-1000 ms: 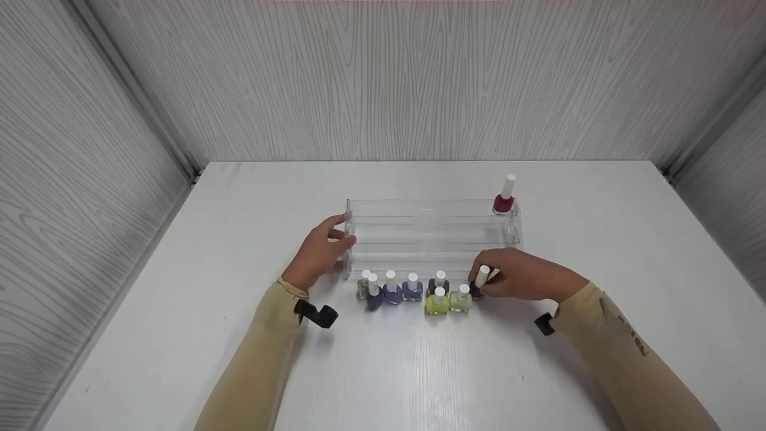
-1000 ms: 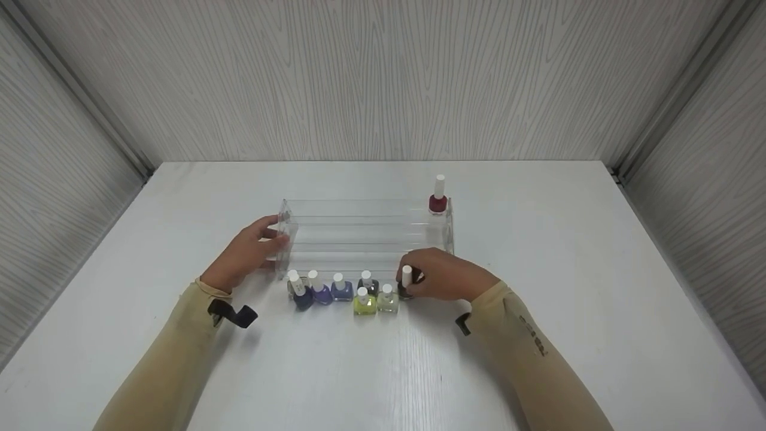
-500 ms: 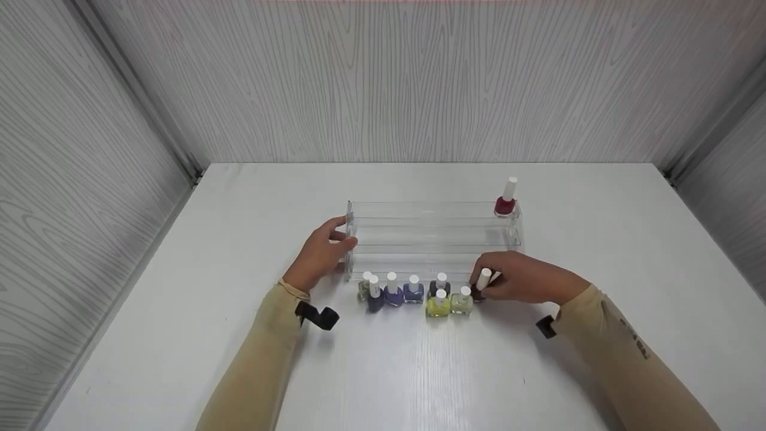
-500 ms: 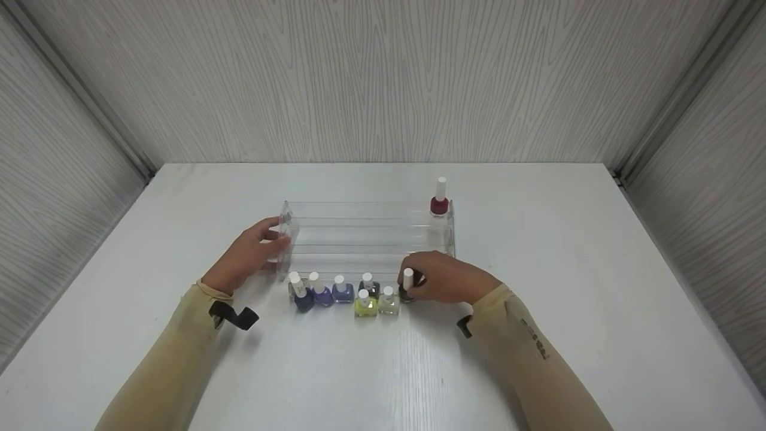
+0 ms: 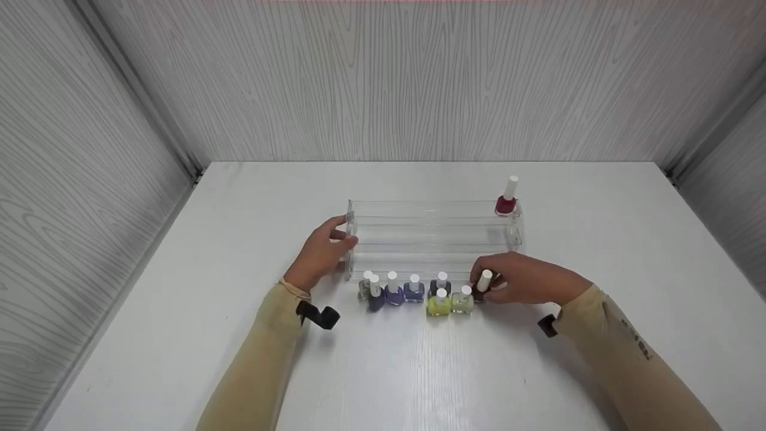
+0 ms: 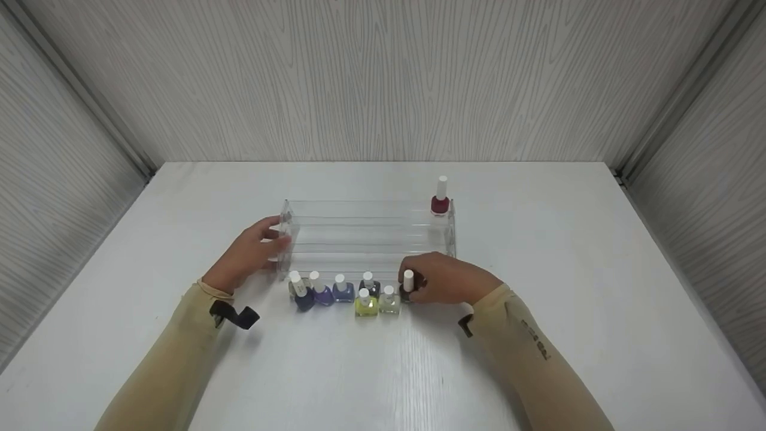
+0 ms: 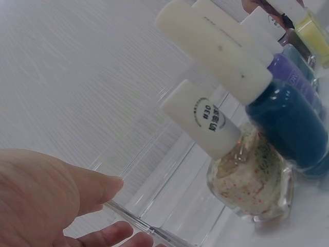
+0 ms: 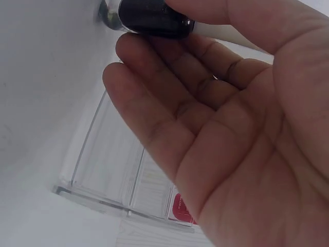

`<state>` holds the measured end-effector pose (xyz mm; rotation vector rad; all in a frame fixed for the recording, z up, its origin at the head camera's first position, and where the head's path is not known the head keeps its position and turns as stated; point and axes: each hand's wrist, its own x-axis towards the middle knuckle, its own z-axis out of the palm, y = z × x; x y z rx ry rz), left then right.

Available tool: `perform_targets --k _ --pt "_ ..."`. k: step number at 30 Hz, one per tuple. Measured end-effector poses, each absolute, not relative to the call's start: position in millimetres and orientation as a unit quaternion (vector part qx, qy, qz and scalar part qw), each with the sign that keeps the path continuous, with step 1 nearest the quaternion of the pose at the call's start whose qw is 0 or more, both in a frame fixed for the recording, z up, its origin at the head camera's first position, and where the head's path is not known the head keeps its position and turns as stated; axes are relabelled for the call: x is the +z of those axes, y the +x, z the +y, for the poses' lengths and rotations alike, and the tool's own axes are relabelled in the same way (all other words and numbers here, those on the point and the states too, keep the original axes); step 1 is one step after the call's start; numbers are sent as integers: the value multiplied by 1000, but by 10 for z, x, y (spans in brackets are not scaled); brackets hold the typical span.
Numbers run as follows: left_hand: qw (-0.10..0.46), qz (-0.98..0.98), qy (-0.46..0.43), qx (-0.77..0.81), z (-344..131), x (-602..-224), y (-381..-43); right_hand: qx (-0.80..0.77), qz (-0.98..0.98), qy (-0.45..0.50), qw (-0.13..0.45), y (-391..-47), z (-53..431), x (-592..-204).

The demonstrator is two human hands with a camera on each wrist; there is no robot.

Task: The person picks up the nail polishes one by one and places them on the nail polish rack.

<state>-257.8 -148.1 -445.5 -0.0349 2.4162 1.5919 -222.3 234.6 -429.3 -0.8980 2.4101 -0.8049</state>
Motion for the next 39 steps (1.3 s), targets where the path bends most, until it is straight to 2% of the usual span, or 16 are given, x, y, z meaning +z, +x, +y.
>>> perform_targets --k 6,13,27,32,39 --pt "129 828 -5 546 -1495 -4446 -2558 -290 876 -324 211 -2235 2362 -4278" --pt "124 833 -8 539 -1482 -4445 -2577 -375 859 -297 184 -2245 2404 -4179" --pt "118 837 -21 534 -1477 -4470 -2608 -423 863 -275 20 -2296 2413 -4109" --pt "117 838 -18 532 -1485 -4485 -2611 -452 852 -265 11 -2294 2420 -4099" --pt "109 847 -9 521 -1479 -4459 -2602 -475 842 -254 27 -2278 2429 -4081"
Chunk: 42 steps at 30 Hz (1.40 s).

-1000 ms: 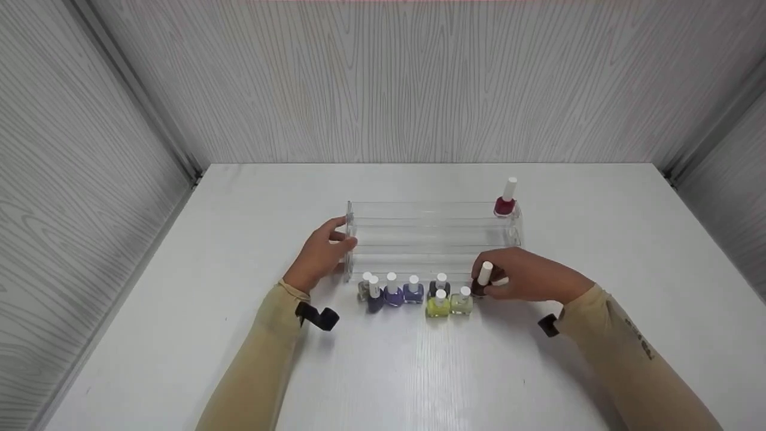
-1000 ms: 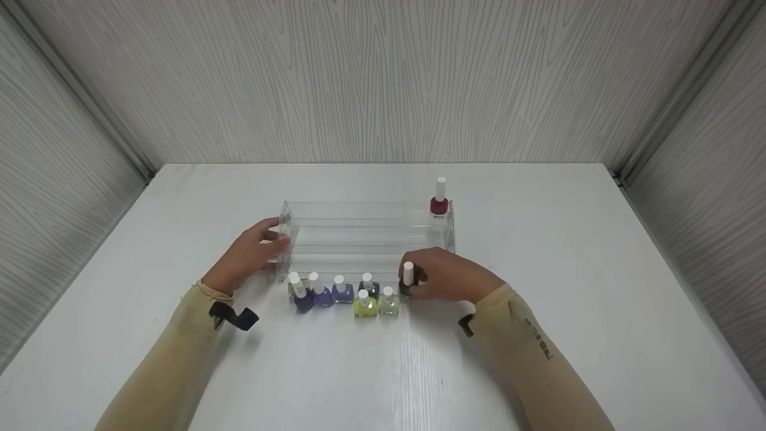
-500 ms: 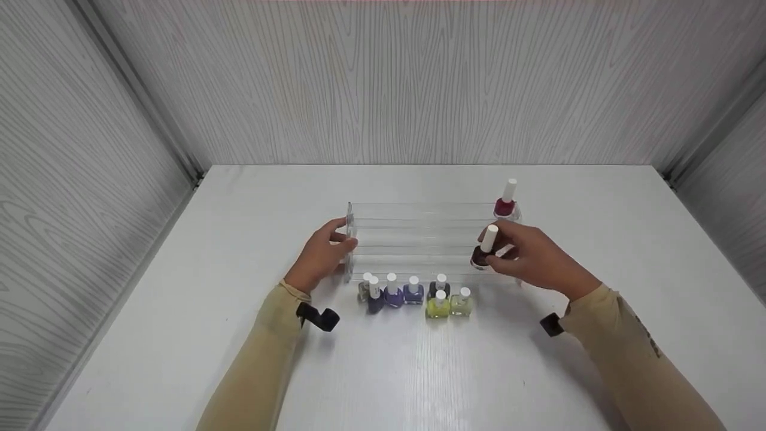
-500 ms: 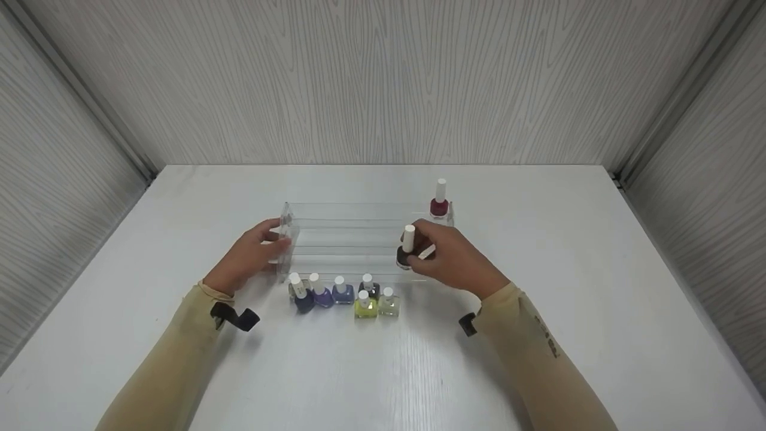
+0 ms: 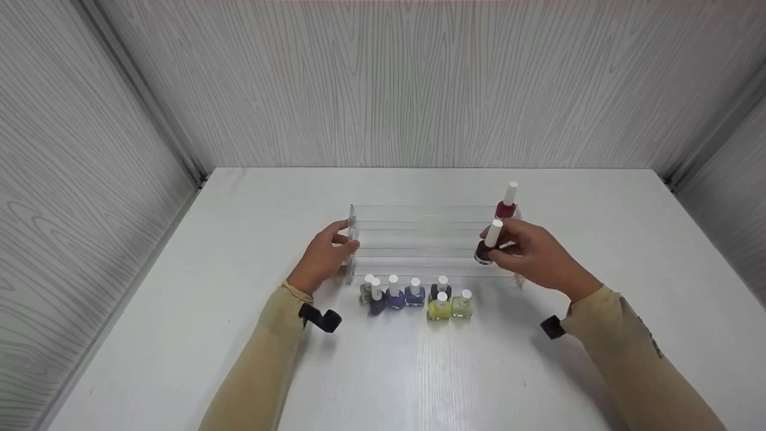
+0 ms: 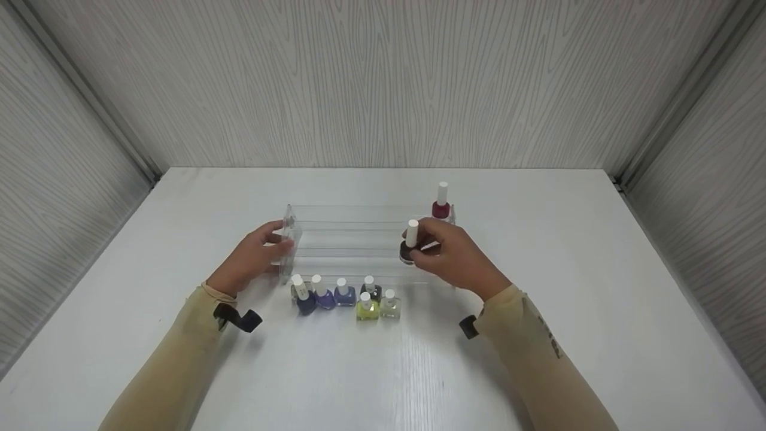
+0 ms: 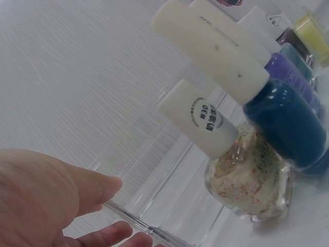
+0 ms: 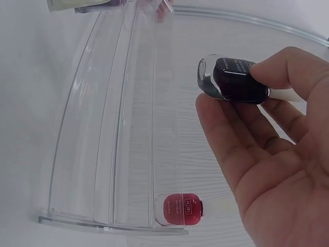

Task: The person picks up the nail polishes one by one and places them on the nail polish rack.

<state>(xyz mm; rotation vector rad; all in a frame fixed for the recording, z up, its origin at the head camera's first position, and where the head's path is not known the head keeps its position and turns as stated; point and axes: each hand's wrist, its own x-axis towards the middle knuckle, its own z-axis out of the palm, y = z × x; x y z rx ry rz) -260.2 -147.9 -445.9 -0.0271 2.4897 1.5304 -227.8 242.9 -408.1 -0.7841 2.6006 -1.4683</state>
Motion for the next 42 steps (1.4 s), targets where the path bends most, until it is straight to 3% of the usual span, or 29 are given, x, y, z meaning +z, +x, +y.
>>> perform_targets --k 19,42 --pt "115 842 -21 527 -1443 -4474 -2635 -484 840 -244 -3 -2293 2433 -4095" --pt "149 826 7 544 -1439 -4406 -2602 -485 840 -241 7 -2327 2457 -4131"
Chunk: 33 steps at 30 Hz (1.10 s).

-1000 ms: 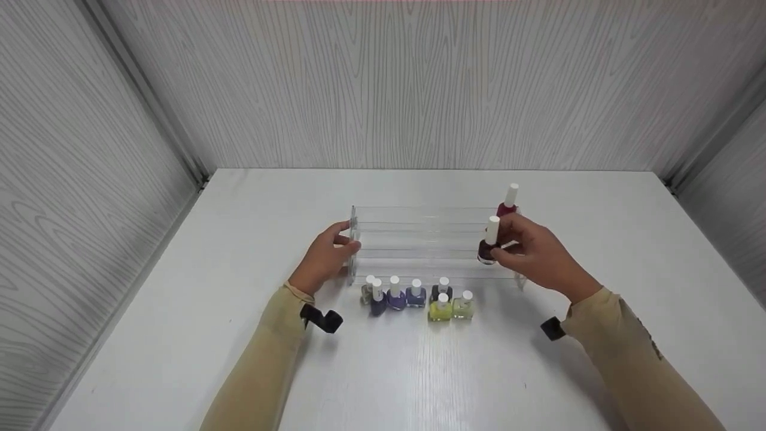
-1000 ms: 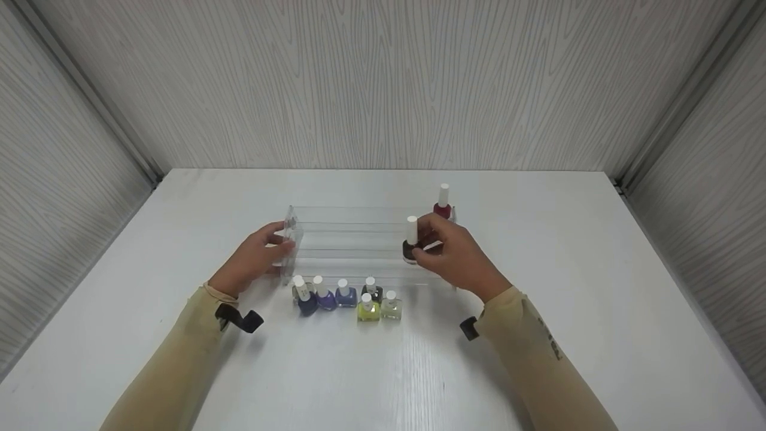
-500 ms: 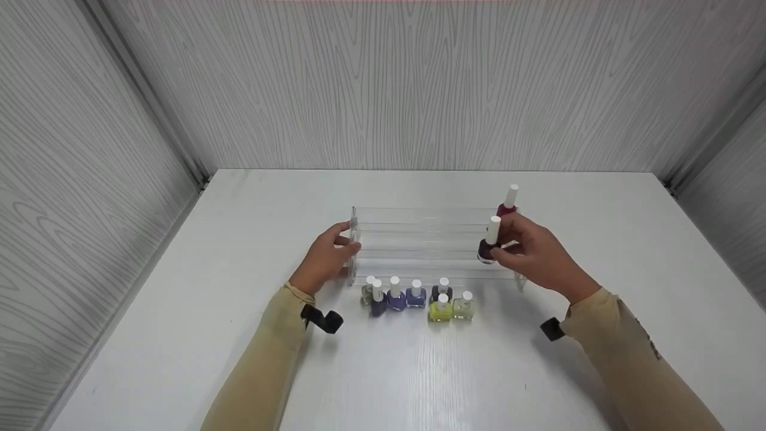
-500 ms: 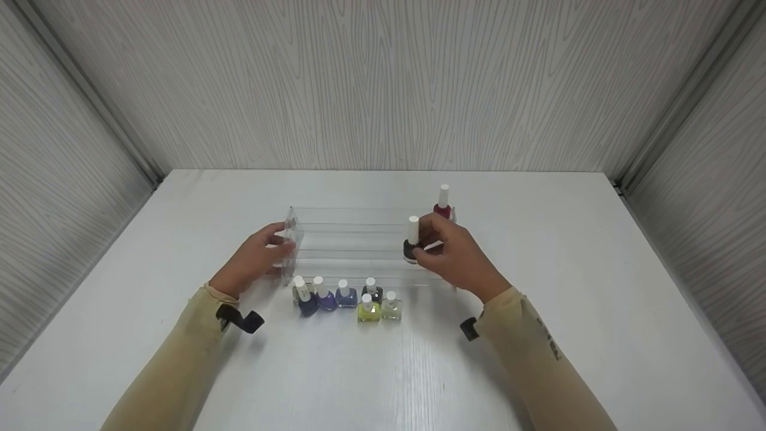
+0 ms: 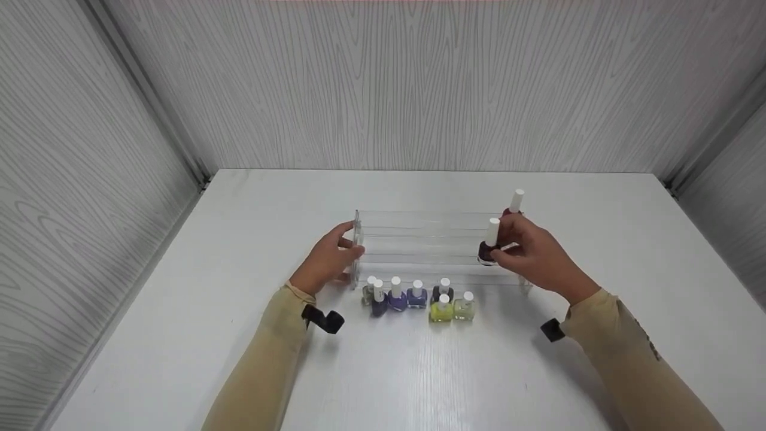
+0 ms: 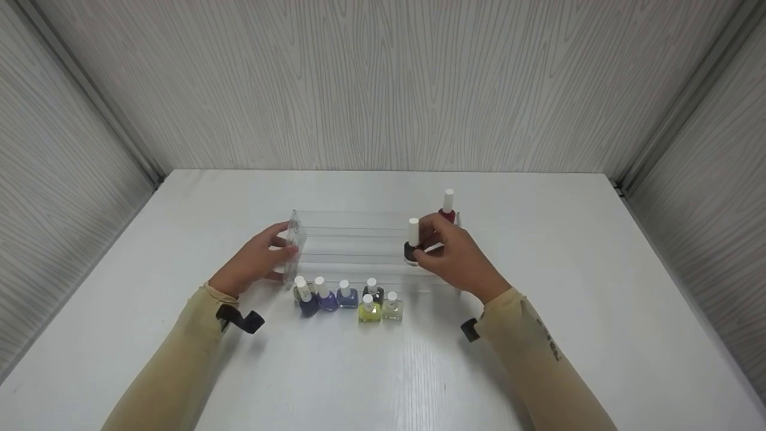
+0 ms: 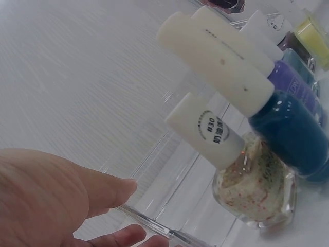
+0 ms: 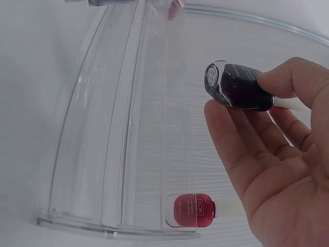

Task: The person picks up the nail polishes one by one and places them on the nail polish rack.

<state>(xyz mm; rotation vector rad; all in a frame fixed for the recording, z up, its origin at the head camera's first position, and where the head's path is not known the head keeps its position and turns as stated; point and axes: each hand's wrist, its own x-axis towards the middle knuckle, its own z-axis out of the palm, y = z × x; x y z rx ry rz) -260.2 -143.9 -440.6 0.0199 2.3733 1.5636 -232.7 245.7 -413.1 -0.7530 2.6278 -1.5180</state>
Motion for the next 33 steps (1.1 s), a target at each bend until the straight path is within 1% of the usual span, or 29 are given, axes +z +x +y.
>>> perform_targets --k 21,25,33 --pt "141 831 9 538 -1421 -4404 -2603 -476 848 -232 -10 -2374 2405 -4192" --pt "140 829 6 541 -1425 -4400 -2614 -476 849 -230 -10 -2437 2317 -4169" --pt "143 831 -6 537 -1401 -4381 -2611 -472 857 -207 0 -2671 2089 -3981"
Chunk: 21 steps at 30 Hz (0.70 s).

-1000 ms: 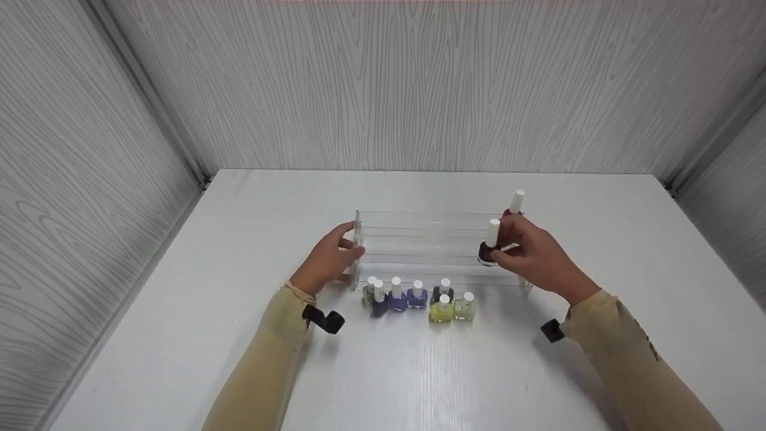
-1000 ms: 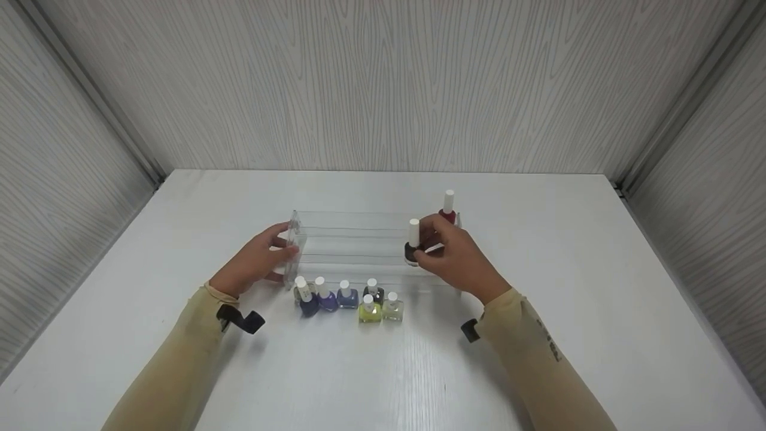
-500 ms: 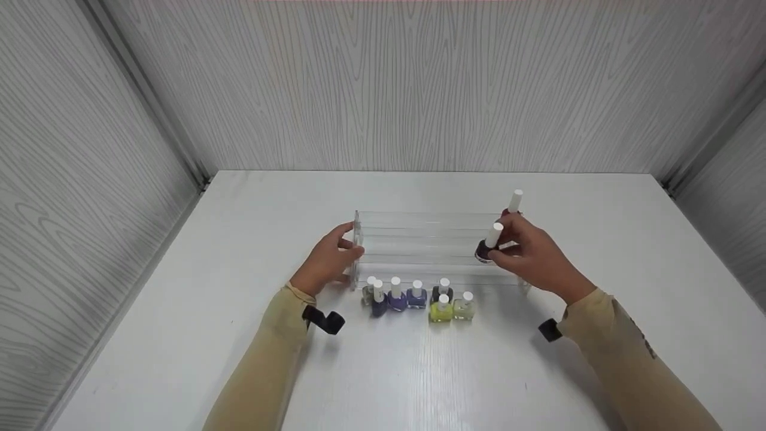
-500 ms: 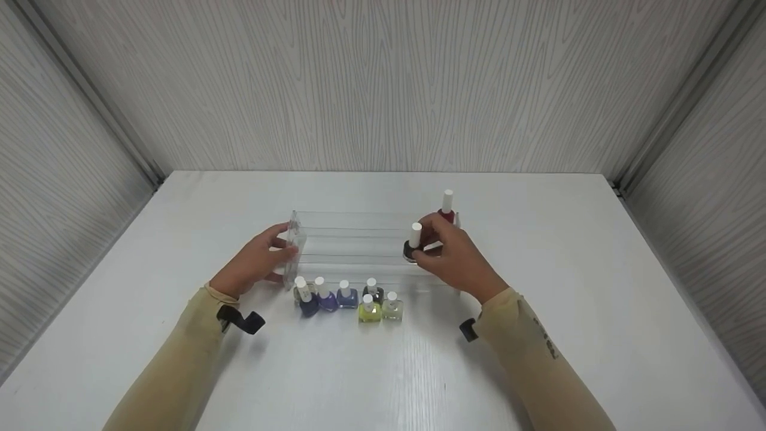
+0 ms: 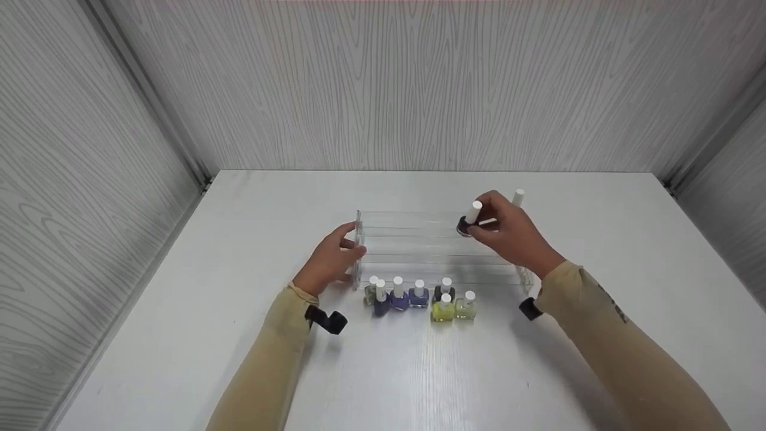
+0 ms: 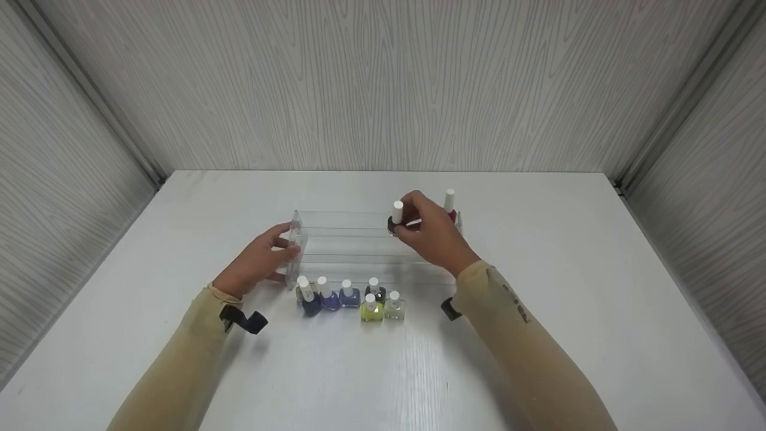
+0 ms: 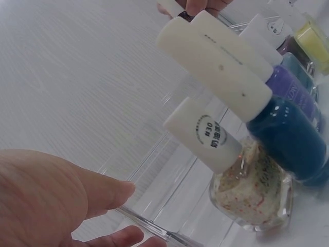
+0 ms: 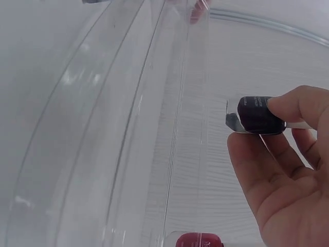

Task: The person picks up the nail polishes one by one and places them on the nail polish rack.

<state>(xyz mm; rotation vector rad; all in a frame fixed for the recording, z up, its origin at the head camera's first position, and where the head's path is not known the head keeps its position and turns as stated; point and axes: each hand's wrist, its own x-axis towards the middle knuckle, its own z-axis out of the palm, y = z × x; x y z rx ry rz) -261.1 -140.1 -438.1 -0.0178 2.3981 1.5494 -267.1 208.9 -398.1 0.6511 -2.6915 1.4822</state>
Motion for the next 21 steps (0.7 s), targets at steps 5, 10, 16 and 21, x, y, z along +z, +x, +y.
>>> perform_targets --k 5,10,16,21 --pt "143 829 -6 541 -1393 -4388 -2602 461 -868 186 -7 -2841 1967 -3939" --pt "149 820 -6 552 -1381 -4401 -2580 433 -883 182 -21 -2944 1888 -3961" --pt "144 823 -9 549 -1377 -4397 -2568 428 -886 172 -37 -3007 1788 -3991" --pt "142 827 -10 544 -1365 -4399 -2570 423 -889 170 -41 -3056 1734 -4033"
